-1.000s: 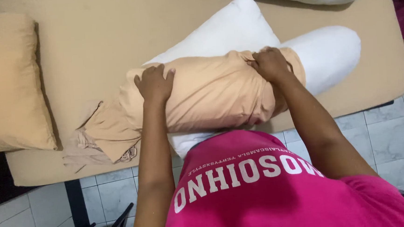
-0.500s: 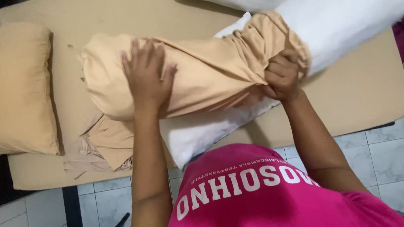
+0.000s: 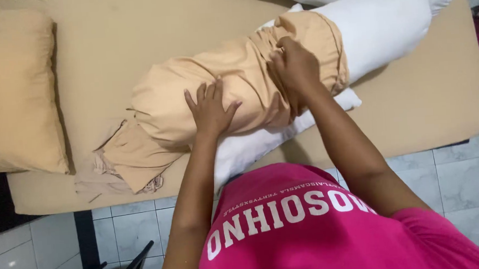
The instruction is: The person inserts a white pillow into a beige pillowcase on a bed. They align the corners, push the pillow inside, and smooth the fabric to fit the case properly.
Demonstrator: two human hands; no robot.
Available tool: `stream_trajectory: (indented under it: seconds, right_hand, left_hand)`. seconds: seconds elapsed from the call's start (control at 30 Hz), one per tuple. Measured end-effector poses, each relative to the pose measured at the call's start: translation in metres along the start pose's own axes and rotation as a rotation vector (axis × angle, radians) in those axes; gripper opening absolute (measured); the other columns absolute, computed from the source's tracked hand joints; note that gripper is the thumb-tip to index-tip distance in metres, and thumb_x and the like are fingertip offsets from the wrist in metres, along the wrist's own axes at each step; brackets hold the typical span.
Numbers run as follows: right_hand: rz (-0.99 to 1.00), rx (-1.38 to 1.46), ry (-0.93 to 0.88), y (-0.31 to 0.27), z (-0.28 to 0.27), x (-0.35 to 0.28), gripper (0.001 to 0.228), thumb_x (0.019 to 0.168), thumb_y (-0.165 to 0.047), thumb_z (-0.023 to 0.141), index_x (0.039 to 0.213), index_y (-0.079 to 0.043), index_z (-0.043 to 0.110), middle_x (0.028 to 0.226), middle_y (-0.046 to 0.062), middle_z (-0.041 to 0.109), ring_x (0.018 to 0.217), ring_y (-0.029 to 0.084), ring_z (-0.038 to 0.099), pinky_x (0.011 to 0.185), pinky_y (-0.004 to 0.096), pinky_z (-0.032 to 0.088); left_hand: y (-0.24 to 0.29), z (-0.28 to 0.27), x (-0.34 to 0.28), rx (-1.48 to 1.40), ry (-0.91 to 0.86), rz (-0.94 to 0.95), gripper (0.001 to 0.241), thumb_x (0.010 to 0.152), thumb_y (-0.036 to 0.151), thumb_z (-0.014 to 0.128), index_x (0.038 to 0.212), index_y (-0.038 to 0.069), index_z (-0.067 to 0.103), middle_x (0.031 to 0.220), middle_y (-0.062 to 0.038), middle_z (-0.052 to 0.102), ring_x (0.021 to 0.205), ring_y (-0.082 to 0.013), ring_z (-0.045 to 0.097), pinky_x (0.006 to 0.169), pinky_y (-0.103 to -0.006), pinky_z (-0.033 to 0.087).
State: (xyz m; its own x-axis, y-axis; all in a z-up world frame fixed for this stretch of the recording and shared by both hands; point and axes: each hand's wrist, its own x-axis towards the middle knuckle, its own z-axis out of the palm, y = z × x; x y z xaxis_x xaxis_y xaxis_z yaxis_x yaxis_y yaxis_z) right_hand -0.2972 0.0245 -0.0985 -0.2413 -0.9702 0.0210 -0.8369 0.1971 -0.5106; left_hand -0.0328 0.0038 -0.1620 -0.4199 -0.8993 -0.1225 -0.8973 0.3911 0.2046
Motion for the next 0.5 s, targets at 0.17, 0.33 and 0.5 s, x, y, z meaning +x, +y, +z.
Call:
stream_trajectory:
  seconds: [0.17, 0.33, 0.5]
  right_hand:
    - [0.11, -0.186, -0.252, 0.018, 0.07, 0.017, 0.03, 0.104, -0.036, 0.05, 0.119, -0.014, 0.038, 0.1, 0.026, 0.07, 0.094, 0.052, 0.071, 0.083, 0.065, 0.054]
    - [-0.027, -0.287, -0.281, 0.013, 0.022, -0.015, 0.027, 0.109, -0.029, 0.043, 0.13, -0.014, 0.035, 0.09, 0.024, 0.072, 0.089, 0.05, 0.073, 0.081, 0.063, 0.055]
    - [0.345, -0.399, -0.182, 0.27, 0.011, 0.007, 0.034, 0.112, -0.036, 0.041, 0.138, -0.021, 0.057, 0.102, 0.027, 0.074, 0.098, 0.051, 0.072, 0.077, 0.061, 0.056]
  left_hand:
    - [-0.003, -0.003, 0.002, -0.085, 0.111, 0.002, 0.065, 0.094, 0.055, 0.064, 0.147, 0.019, 0.055, 0.123, -0.002, 0.069, 0.138, -0.0253, 0.045, 0.117, -0.0726, 0.005]
    - [0.006, -0.033, 0.015, -0.213, 0.248, 0.09, 0.053, 0.1, 0.037, 0.066, 0.146, 0.012, 0.057, 0.145, -0.014, 0.058, 0.144, -0.0363, 0.04, 0.12, -0.0649, 0.016]
    - [-0.029, 0.027, 0.02, -0.025, 0.226, -0.038, 0.076, 0.101, 0.061, 0.048, 0.154, 0.006, 0.045, 0.16, -0.018, 0.043, 0.152, -0.0397, 0.031, 0.124, -0.0615, 0.009]
